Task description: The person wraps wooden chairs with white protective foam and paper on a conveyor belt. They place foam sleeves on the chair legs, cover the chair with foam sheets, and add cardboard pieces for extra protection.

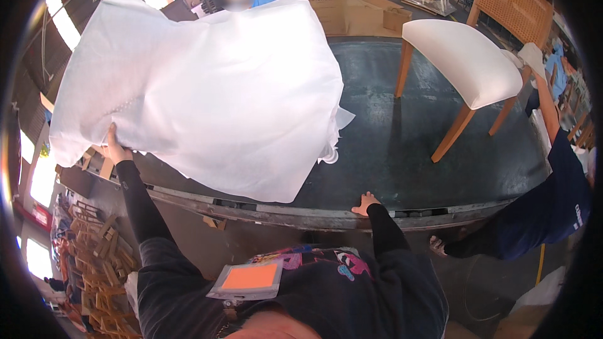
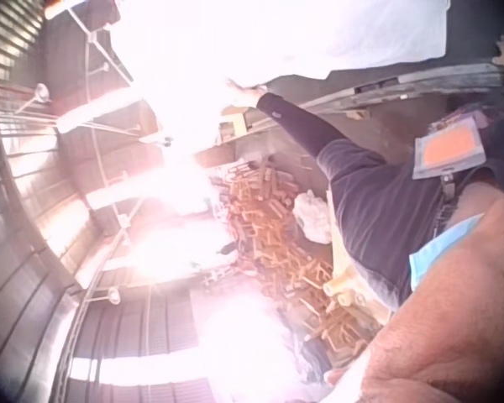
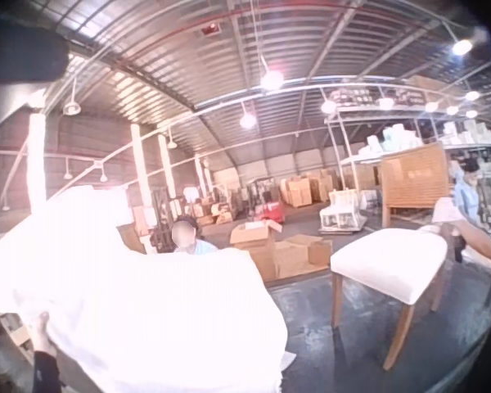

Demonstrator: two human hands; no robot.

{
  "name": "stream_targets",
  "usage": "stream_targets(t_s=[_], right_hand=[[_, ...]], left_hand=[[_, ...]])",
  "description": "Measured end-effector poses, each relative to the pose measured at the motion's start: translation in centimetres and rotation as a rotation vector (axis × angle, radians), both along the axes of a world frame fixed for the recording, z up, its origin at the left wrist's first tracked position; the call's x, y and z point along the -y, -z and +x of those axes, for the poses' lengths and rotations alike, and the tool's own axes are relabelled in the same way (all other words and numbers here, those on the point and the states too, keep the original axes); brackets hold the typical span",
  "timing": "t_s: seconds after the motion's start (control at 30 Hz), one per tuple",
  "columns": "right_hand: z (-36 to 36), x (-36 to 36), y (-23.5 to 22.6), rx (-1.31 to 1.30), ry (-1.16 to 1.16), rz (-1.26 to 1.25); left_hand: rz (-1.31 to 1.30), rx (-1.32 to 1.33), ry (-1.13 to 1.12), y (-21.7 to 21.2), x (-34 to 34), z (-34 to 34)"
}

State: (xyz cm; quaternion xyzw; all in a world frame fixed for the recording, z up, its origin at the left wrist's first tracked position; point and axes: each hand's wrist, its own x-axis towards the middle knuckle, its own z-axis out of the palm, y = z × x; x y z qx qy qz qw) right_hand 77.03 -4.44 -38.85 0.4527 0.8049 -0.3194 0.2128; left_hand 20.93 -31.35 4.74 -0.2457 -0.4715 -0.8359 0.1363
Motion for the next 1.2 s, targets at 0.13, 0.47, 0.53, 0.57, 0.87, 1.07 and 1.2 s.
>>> stream_targets(t_s=[0.13,0.47,0.53,0.57,0.87,1.07,1.2], right_hand=[[-0.3,0.1,-0.6,0.015,0.005,-0.013],[-0.9,0.9,0.3,0.072,0.062,0.035],[-1.3,0.9,0.3,0.083,0.063,0.03],[-1.5,1.0,0.2,0.086,0.061,0.031],[-1.7,1.1,-0.5,0.086,0.014,0.033],[-1.9,1.1,-0.9,0.088,-0.023,0.026],[-2.1,1.5,-1.5,0.083,-0.049,0.034]], left_hand=[[-0.013,-0.006,0.024,-0.4,-0.1,-0.5],[0.019,0.033,-0.01,-1.0,-1.3,-1.0],[0.02,0.018,-0.022,-1.2,-1.2,-1.2],[0.02,0.01,-0.029,-1.2,-1.1,-1.3],[0.037,0.009,-0.018,-0.8,-0.7,-2.3],[0.036,0.025,-0.036,-0.6,-0.7,-2.9],[0.014,0.039,-0.045,-0.5,-0.2,-3.3]])
